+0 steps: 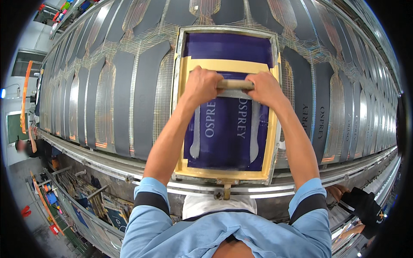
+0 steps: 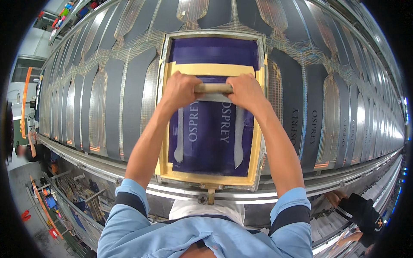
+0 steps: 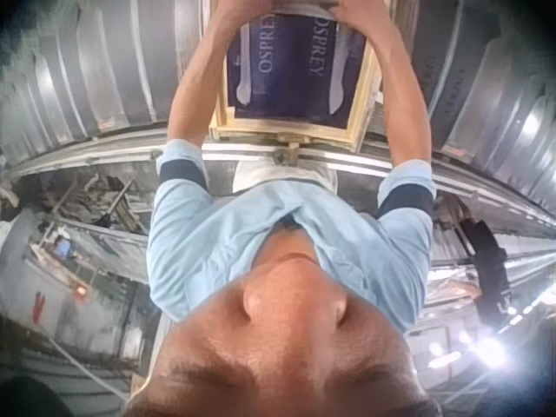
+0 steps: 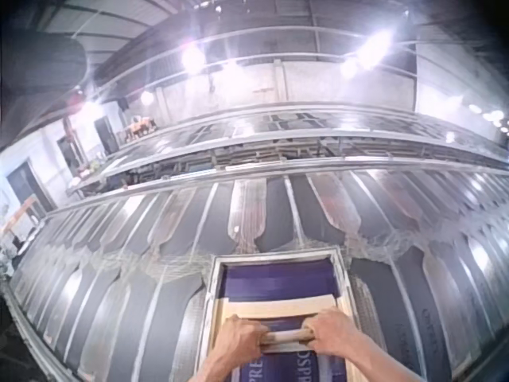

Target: The person repeatedly pulls a squeegee across a screen-printing frame to apply ink onto a dark blue Osprey-branded fabric item. The task is performed continuously with consistent hand motion and pressure throughout the clip.

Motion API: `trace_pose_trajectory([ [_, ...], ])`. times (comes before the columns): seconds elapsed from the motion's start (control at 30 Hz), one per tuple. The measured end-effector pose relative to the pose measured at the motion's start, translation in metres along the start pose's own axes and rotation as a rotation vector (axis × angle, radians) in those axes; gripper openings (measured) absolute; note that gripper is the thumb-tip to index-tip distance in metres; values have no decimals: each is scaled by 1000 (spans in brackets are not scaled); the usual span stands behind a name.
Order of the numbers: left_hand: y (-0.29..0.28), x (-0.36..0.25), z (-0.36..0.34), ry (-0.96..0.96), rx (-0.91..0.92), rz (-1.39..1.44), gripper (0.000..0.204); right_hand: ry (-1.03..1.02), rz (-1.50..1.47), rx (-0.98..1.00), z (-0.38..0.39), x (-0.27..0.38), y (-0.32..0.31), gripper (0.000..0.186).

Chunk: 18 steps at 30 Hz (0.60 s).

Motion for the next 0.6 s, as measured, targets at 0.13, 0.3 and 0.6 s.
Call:
trace_pose_trajectory([
  [0.13, 9, -76, 106, 16, 53, 1, 22, -90, 37, 20, 112, 41, 24, 24],
  [0.3, -3, -132, 156, 18, 83, 79, 24, -119, -71, 51, 185, 50, 43, 30],
  [0.6, -21, 14, -12, 16, 43, -108, 23, -50, 83, -33, -32, -2, -19, 28],
])
Point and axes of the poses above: each hand's wrist, its own z-axis away from the middle knuckle, its own y-axis out of the palm, x = y × z, the point moved 1 cm from there along -z, towards the middle knuckle, and after that the axes turned 12 degrees about y, right-handed, at the moved point
